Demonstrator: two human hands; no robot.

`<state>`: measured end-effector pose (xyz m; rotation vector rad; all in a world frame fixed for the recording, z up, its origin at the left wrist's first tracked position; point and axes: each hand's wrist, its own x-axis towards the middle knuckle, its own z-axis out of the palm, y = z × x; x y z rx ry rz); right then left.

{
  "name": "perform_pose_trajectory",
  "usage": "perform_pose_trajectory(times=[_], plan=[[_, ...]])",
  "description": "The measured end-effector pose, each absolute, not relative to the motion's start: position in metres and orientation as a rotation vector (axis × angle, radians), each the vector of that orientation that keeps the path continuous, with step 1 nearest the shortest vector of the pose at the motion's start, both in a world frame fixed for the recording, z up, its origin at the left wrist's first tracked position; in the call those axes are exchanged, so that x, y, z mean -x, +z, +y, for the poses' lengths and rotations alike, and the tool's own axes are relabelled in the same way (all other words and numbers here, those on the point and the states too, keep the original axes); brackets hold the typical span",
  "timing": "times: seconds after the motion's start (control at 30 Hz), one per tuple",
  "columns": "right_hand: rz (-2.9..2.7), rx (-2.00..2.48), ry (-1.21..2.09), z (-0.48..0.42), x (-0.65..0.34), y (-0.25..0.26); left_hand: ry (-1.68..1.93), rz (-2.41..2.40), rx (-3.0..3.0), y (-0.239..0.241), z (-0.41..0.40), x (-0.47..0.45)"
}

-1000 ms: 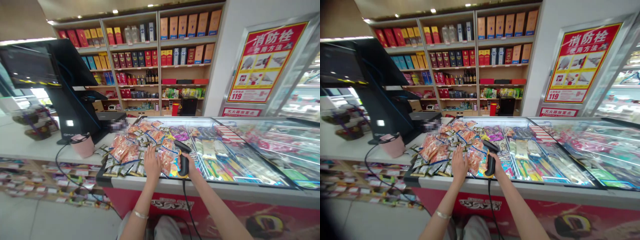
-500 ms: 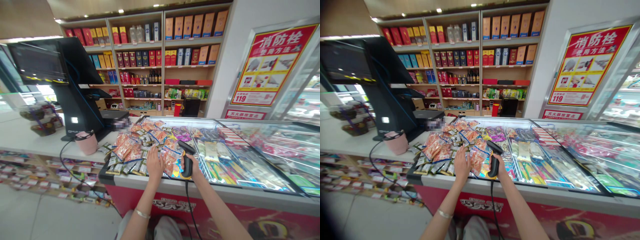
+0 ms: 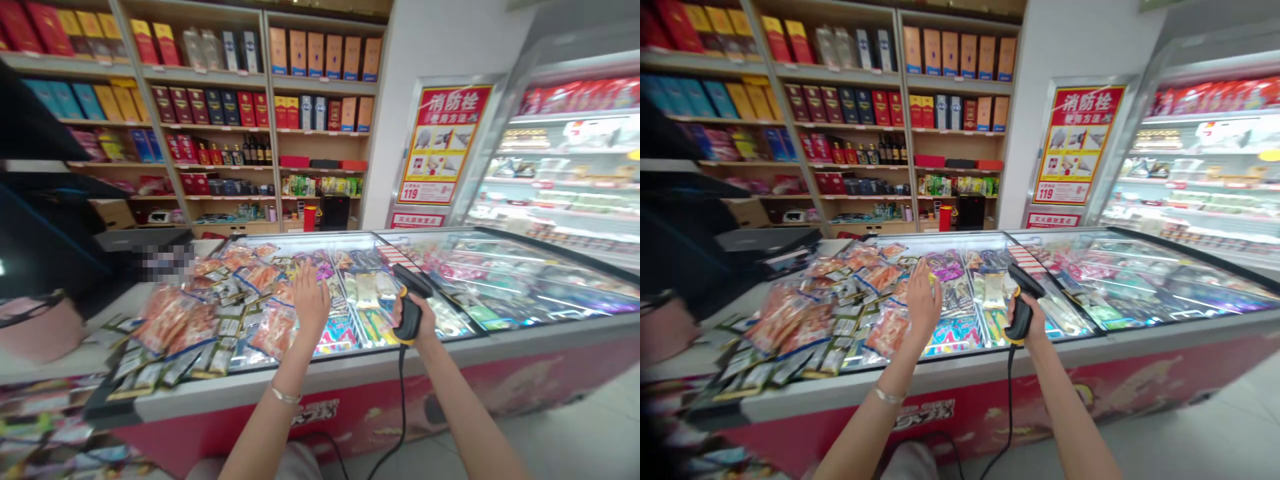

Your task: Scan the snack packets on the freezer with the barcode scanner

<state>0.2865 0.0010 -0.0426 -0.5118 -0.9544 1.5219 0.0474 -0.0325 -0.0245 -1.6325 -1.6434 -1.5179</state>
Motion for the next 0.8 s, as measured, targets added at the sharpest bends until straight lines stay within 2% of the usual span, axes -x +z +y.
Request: perform_pose_trajectory(times=[0.1,0.23,0.43,0.7,0.8], plan=[[-0.919,0.563,1.355,0.007,-0.355,-0.029,-1.610,-1.509,1.820,-0.013,0.008,-0.117],[-0.840,0.634,1.181,0.019,-0.429,-0.035,-1.627,-1.526,2.063,-0.022,0.058,-0.208],[-0.676,0.802,1.088,0.045,-0.490,-0.073,-1.308,-1.825,2.440,-0.059,0.110,-0.320],[-0.616,0.805,0.975,0.058,-0.496,-0.092,-0.971,-1.719,2.701,-0.090,0.145,-0.378],[-0.641,0.798,0.994,0.057,-0.496,-0.093,-0.968,-1.649,2.744,-0.097,0.147,-0.380]])
